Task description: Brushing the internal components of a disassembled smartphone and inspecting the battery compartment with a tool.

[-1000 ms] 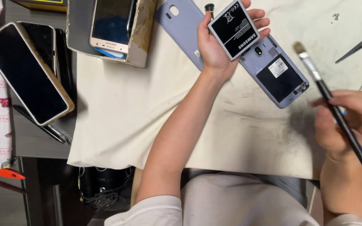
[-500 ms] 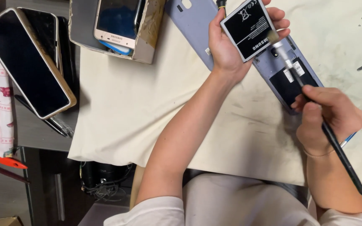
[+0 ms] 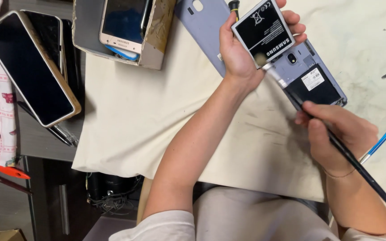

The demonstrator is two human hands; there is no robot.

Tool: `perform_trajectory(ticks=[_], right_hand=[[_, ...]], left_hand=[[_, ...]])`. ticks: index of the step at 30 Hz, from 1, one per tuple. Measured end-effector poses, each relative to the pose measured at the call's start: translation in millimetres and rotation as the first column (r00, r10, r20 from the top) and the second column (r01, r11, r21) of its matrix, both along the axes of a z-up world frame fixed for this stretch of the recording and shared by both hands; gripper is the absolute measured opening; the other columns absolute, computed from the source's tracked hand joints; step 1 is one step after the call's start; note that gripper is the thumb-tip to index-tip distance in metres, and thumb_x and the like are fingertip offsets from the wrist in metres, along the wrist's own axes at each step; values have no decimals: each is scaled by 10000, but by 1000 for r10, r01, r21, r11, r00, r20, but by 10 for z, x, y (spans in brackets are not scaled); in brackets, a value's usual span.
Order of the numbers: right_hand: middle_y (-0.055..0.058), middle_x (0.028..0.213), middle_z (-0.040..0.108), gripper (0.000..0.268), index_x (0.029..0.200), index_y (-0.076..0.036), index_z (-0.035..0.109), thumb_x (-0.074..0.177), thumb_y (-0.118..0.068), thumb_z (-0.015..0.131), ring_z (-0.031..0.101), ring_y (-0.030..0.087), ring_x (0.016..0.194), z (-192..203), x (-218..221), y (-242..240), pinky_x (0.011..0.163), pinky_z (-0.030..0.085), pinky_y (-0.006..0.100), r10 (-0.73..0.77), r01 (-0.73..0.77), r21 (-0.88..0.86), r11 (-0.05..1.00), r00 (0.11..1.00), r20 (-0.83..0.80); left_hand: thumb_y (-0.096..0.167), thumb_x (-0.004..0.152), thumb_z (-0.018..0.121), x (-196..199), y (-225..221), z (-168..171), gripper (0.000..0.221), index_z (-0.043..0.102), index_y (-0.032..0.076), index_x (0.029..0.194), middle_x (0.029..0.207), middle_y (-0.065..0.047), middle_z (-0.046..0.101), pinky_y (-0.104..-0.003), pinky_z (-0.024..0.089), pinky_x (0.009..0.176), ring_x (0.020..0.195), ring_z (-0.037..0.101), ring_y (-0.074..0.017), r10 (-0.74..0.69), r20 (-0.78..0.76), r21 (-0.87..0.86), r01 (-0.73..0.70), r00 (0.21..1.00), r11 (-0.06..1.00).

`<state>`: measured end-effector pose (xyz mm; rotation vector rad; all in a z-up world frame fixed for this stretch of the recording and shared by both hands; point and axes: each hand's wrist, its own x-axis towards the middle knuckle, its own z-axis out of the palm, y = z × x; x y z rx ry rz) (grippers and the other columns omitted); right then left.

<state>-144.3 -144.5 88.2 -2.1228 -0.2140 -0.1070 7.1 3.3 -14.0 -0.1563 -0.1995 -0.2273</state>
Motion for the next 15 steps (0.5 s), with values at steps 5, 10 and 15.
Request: perform_trajectory(ticks=[5, 10, 15], right_hand=[[272, 946, 639, 307, 1262, 181, 611, 1152, -105, 594, 663, 288, 785, -116, 2, -51, 747, 543, 341, -171, 169, 24, 985, 981, 91], [272, 1009, 656, 174, 1116, 162, 633, 1022, 42, 717, 644, 334, 827, -153, -13, -119, 797, 489, 390, -74, 84, -30, 996, 969, 234], [441, 1050, 661, 508, 1218, 238, 588, 995, -204, 475, 736, 489, 928, -89, -23, -14, 869, 591, 468, 95, -111, 54, 992, 967, 236]], left_hand=[[515, 1163, 233, -19, -6, 20, 744, 564, -135, 1311, 1156, -349, 643, -611, 467, 971, 1063, 618, -503, 31, 5, 14, -31, 1000, 999], [527, 1170, 218, -8, -10, -46, 774, 581, -143, 1311, 1194, -360, 647, -619, 463, 1006, 1097, 624, -515, 23, 32, -3, -23, 999, 1000], [519, 1170, 224, 2, -3, -33, 758, 576, -136, 1313, 1204, -347, 644, -612, 466, 1011, 1101, 619, -504, 13, 42, -20, -12, 999, 1000]])
